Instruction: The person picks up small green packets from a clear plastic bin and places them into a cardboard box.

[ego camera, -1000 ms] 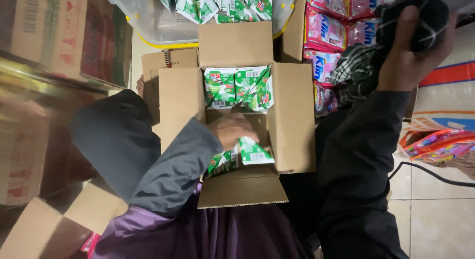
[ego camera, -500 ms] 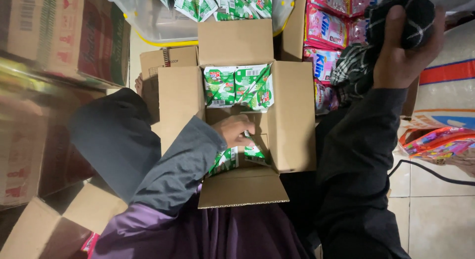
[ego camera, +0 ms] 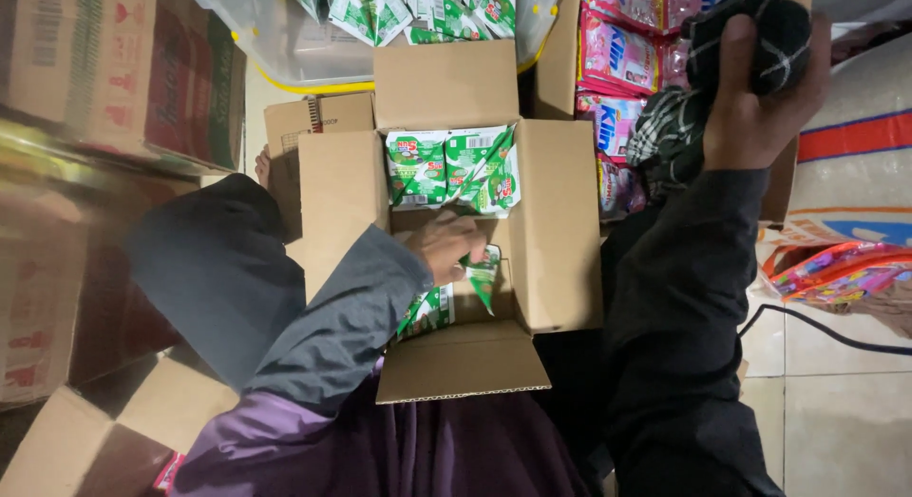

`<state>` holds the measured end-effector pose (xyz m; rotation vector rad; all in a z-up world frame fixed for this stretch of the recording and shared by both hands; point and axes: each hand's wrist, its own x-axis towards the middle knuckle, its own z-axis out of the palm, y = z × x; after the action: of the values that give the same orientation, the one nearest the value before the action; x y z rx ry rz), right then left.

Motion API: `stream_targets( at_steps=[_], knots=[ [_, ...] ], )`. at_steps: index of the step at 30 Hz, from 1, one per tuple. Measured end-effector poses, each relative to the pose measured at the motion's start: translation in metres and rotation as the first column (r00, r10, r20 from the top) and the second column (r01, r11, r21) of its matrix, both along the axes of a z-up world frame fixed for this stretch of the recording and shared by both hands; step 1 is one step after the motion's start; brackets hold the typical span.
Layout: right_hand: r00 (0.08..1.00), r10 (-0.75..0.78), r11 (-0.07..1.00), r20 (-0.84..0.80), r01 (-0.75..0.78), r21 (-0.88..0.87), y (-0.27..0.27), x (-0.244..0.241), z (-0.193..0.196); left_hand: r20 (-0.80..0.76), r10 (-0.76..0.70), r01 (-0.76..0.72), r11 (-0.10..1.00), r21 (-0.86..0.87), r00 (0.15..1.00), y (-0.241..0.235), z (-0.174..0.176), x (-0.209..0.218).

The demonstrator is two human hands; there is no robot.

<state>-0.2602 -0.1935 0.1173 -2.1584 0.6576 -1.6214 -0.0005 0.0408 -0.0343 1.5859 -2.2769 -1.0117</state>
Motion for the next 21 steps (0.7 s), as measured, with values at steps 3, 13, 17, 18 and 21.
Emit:
stream_targets(
  at_steps=[3, 13, 17, 18, 21],
  knots=[
    [1.000, -0.014, 1.000, 0.001, 0.014, 0.003, 0.000, -0.002, -0.002, 0.183, -0.081, 0.079, 0.997, 0.016, 0.980, -0.001, -0.007, -0.005],
    [0.999, 0.020, 1.000, -0.033, -0.020, -0.016, -0.003, 0.001, -0.003, -0.301, -0.093, 0.135, 0.984, 0.120, 0.949, 0.002, 0.012, -0.029],
    [0.999, 0.029, 1.000, -0.039, -0.029, -0.011, -0.004, 0.002, -0.004, -0.336, -0.056, 0.095, 0.990, 0.100, 0.940, -0.002, 0.025, -0.017],
    [0.999, 0.000, 1.000, -0.050, -0.001, -0.015, -0.003, 0.001, -0.004, -0.156, -0.062, 0.086, 0.984, 0.154, 0.986, -0.003, 0.025, -0.015],
    [0.998, -0.016, 1.000, -0.063, 0.014, -0.027, -0.001, 0.001, -0.003, -0.005, -0.097, 0.097, 0.982, 0.161, 0.995, 0.004, -0.017, -0.010]
  ],
)
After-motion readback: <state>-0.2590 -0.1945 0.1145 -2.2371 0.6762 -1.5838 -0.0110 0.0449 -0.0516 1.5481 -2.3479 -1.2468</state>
